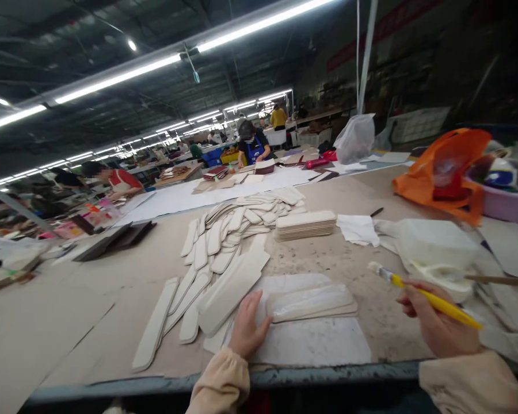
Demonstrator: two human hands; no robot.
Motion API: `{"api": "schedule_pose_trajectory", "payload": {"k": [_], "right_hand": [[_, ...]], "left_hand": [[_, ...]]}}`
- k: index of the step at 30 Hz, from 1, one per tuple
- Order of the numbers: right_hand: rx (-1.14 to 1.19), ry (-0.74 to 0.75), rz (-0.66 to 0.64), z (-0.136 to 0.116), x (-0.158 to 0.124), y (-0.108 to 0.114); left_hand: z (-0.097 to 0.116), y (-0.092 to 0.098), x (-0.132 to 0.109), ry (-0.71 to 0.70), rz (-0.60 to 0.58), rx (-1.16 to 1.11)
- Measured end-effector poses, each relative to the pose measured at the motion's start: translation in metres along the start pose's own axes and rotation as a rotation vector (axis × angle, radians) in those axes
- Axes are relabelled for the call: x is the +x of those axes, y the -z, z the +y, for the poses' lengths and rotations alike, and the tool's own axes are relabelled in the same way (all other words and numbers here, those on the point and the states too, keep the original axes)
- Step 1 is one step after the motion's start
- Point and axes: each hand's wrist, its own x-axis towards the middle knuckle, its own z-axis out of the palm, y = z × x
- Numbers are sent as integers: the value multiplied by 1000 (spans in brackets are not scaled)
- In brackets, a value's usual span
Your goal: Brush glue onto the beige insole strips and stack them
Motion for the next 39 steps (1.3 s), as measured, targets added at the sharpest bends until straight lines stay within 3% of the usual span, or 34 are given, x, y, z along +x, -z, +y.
{"api": "schedule_pose_trajectory", "payload": {"k": [4, 8, 11, 17, 21, 24, 26, 27, 29, 33, 36, 39], "right_hand": [[86, -166, 14, 5, -4, 8], [37, -119, 52, -5, -14, 2], [-49, -73, 51, -13, -22, -3], [-62, -1, 35, -16, -27, -6], [-48, 17, 32, -12, -27, -6], [44, 59, 9, -11, -29, -9], [99, 81, -45, -13, -31, -14], [117, 84, -89, -14, -33, -18], [177, 59, -165, -20, -39, -26], [370, -33, -243, -31, -56, -42], [254, -71, -309, -27, -64, -46], [53, -63, -295, -11, -60, -45]], "left_hand": [[-28, 34, 1, 58, 153, 298], [-57, 55, 6, 89, 169, 429], [-65, 56, 5, 59, 164, 439], [-61, 49, -3, 22, 256, 423], [-60, 55, -8, -4, 307, 359], [-45, 67, -9, 13, 375, 289], [-22, 74, -9, 67, 419, 180], [-8, 75, -9, 91, 407, 99], [24, 72, -10, 85, 274, -87], [82, 42, -16, 69, -28, -393], [102, 10, -21, 174, -83, -482], [105, -12, -22, 299, -86, -561]]}}
